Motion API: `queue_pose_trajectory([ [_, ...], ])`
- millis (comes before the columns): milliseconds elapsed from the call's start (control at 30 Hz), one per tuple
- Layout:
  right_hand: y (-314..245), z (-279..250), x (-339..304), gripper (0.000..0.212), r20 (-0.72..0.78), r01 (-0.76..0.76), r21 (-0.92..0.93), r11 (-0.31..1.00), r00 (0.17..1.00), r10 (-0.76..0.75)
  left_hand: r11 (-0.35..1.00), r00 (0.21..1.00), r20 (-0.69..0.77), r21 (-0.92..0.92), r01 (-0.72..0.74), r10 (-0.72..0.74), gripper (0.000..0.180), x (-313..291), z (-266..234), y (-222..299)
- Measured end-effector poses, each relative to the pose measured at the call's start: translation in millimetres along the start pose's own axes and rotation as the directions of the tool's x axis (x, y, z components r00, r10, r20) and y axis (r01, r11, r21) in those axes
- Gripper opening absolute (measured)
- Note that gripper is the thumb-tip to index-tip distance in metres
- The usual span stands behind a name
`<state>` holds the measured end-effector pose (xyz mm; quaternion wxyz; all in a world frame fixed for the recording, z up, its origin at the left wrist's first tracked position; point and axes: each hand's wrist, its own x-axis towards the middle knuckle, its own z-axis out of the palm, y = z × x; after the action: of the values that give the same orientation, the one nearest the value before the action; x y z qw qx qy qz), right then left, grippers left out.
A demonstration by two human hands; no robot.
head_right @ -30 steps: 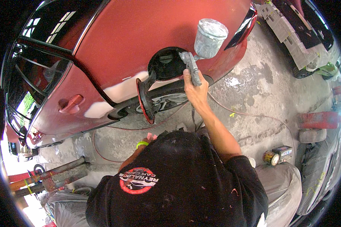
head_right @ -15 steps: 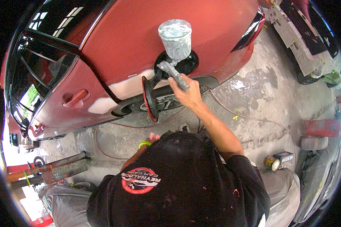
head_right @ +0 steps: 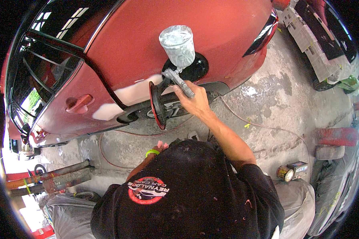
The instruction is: The person prepares a spray gun by attaching a container and wiping it with a cloth. They then apply a coat of red paint to the rear quarter panel of a red car using the spray gun. After painting, the person cleans the spray gun nozzle with a white cloth.
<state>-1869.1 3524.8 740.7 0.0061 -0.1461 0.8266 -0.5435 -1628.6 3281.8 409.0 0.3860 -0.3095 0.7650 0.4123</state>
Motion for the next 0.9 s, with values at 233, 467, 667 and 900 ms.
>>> queue_pose_trajectory([
  [233, -8.5, -1.2, 11.5, 0.037, -0.148, 0.030, 0.063, 0.998, 0.989, -0.020, 0.811, 1.000, -0.010, -0.584, -0.025, 0.023, 0.038, 37.3, 21.2, -54.3],
  [467, 20.8, -9.0, 7.1, 0.037, -0.328, -0.038, 0.216, 0.976, 0.938, 0.109, 0.954, 0.998, -0.001, -0.293, 0.057, -0.060, 0.043, 9.4, 1.8, -17.2],
  [667, 41.2, -30.8, -6.3, 0.035, -0.420, -0.088, 0.179, 0.980, 0.894, 0.157, 0.978, 0.999, 0.008, -0.205, 0.041, -0.040, 0.046, 55.6, 11.2, -45.1],
  [900, 72.6, -41.2, -41.9, 0.035, -0.380, -0.162, -0.053, 0.985, 0.916, 0.130, 0.945, 0.999, 0.031, -0.327, 0.017, -0.007, 0.045, 68.1, 13.0, -47.0],
])
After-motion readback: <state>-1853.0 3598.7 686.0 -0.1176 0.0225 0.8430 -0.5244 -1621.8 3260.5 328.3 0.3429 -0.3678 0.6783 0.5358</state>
